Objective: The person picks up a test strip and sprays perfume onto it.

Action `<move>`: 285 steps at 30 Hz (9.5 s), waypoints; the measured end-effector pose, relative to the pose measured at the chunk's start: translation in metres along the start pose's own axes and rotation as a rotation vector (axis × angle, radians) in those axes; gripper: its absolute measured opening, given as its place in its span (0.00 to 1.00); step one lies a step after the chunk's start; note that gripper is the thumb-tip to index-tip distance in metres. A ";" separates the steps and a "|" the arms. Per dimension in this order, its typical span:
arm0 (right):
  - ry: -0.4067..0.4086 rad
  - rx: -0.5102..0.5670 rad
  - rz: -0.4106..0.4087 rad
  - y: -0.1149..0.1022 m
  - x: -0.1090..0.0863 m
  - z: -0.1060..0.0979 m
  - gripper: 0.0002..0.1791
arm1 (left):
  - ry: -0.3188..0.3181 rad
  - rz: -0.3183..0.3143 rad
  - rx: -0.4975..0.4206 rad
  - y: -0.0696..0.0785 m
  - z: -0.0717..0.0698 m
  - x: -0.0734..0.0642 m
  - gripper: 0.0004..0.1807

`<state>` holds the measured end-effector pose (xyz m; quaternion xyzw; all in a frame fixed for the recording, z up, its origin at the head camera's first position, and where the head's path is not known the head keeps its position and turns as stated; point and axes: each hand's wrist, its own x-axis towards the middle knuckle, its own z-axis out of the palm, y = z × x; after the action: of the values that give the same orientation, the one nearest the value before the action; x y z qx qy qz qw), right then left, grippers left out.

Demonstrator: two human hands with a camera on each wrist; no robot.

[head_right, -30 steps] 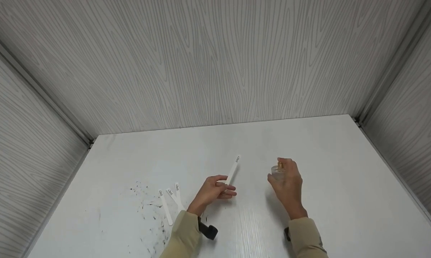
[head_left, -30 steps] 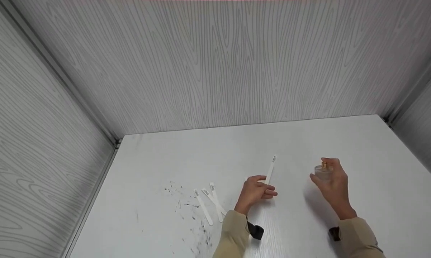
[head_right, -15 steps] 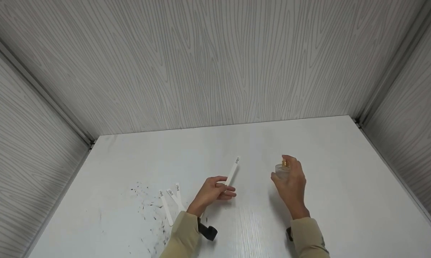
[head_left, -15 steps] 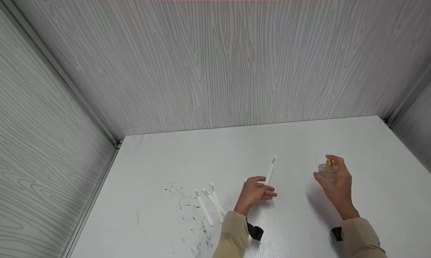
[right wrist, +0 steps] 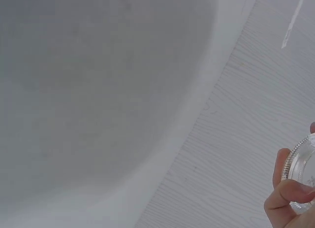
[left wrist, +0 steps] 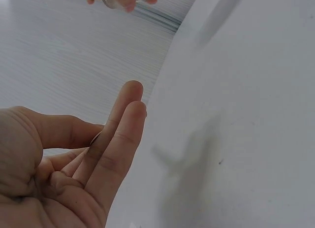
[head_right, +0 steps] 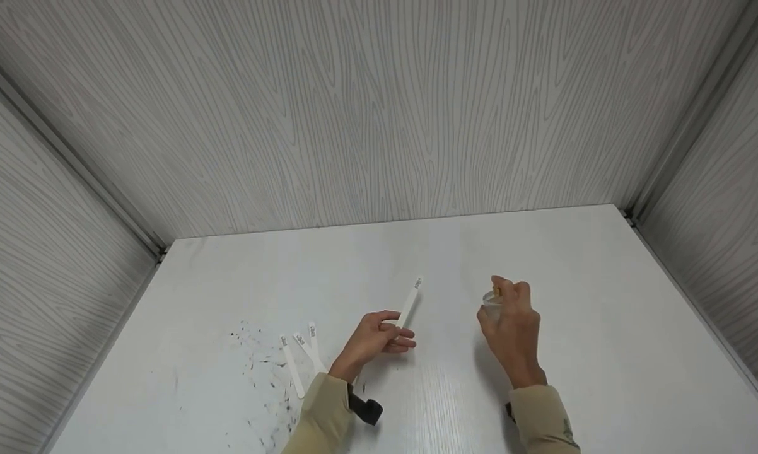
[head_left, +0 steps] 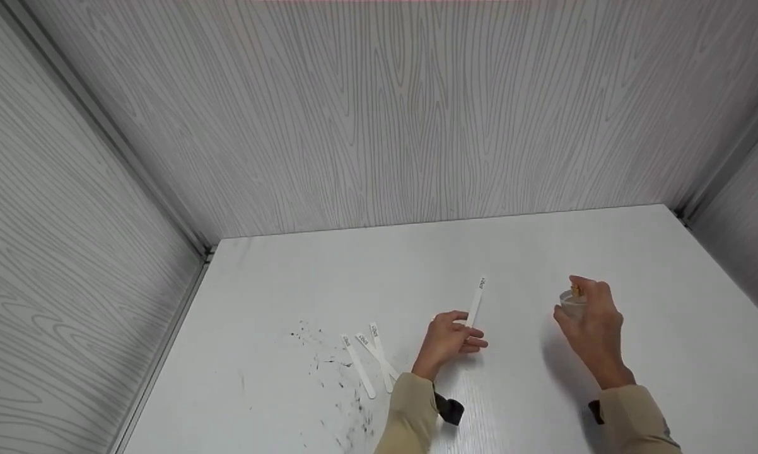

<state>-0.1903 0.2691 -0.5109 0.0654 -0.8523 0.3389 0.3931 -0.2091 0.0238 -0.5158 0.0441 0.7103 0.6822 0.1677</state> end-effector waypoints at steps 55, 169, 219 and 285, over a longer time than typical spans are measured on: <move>0.096 0.052 0.138 -0.002 0.003 -0.010 0.30 | 0.049 -0.093 0.038 0.008 0.035 0.040 0.14; 0.097 0.108 0.050 0.002 -0.006 -0.023 0.35 | 0.145 0.007 0.209 -0.007 -0.068 -0.027 0.14; 0.124 0.108 0.094 -0.003 -0.008 -0.020 0.35 | 0.254 -0.104 0.430 -0.020 -0.072 -0.045 0.11; 0.077 0.071 0.066 0.005 -0.004 -0.019 0.34 | 0.091 0.093 0.176 0.001 -0.021 -0.011 0.14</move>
<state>-0.1775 0.2841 -0.5075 0.0381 -0.8257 0.3838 0.4116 -0.2051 0.0002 -0.5128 0.0604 0.7714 0.6257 0.0989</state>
